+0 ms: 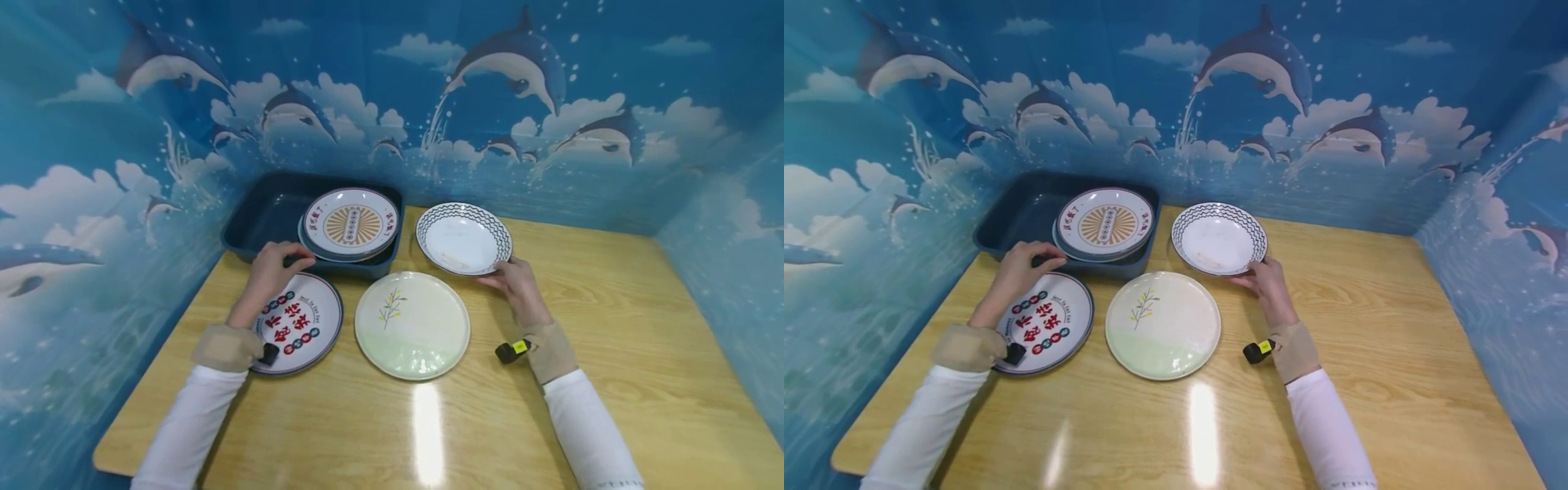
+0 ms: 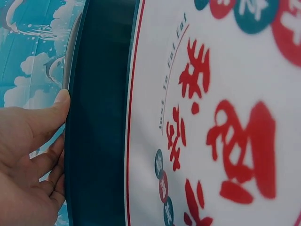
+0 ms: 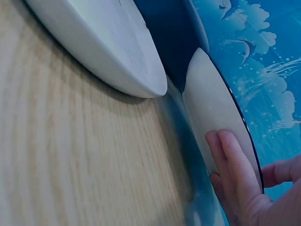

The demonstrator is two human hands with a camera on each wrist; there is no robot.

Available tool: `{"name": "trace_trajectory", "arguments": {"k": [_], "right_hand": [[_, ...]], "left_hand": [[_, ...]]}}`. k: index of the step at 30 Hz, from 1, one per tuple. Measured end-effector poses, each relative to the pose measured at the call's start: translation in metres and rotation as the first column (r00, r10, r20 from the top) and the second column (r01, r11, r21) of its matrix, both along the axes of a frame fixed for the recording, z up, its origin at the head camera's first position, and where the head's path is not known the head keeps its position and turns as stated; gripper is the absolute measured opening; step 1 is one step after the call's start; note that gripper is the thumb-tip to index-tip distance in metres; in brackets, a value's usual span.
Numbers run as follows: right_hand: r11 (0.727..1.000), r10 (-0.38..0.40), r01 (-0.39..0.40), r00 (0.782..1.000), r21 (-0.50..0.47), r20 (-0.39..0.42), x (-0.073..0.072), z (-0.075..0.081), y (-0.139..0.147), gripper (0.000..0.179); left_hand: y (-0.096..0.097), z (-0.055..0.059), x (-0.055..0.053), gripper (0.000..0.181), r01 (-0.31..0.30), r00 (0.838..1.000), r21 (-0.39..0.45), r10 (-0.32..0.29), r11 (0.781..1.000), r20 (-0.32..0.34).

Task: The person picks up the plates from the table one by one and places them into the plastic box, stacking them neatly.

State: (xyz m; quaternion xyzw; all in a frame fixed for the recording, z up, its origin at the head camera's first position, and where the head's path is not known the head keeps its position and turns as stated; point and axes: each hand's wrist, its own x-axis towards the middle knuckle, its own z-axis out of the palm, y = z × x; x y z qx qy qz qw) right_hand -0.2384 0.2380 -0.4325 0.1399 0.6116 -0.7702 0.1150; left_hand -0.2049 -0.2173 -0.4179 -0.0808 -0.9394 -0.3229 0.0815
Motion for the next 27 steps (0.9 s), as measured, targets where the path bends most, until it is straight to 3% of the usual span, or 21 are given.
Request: {"name": "trace_trajectory", "arguments": {"k": [5, 11, 19, 24, 27], "right_hand": [[1.0, 0.015, -0.014, 0.999, 0.023, -0.031, 0.011, 0.005, 0.008, 0.06], [0.998, 0.017, -0.017, 1.0, 0.064, -0.001, 0.025, 0.018, 0.016, 0.063], [0.993, 0.057, -0.053, 0.998, 0.103, -0.035, 0.042, 0.035, 0.019, 0.064], [0.983, 0.087, -0.071, 0.992, 0.169, -0.09, 0.049, 0.043, 0.015, 0.062], [0.98, 0.104, -0.083, 0.988, 0.182, -0.112, 0.053, 0.049, 0.008, 0.061]], "left_hand": [[0.002, 0.0, 0.001, 0.024, -0.014, 1.0, 0.01, 0.014, 1.0, 0.005], [0.004, 0.001, 0.003, 0.024, -0.017, 1.0, 0.015, 0.017, 1.0, 0.0], [0.006, 0.008, 0.008, 0.023, -0.003, 1.0, 0.036, 0.003, 0.999, -0.008], [0.021, 0.02, 0.015, 0.027, 0.019, 0.999, 0.101, -0.022, 0.995, 0.028], [0.036, 0.024, 0.017, 0.028, 0.061, 0.994, 0.185, -0.077, 0.981, 0.076]]}}
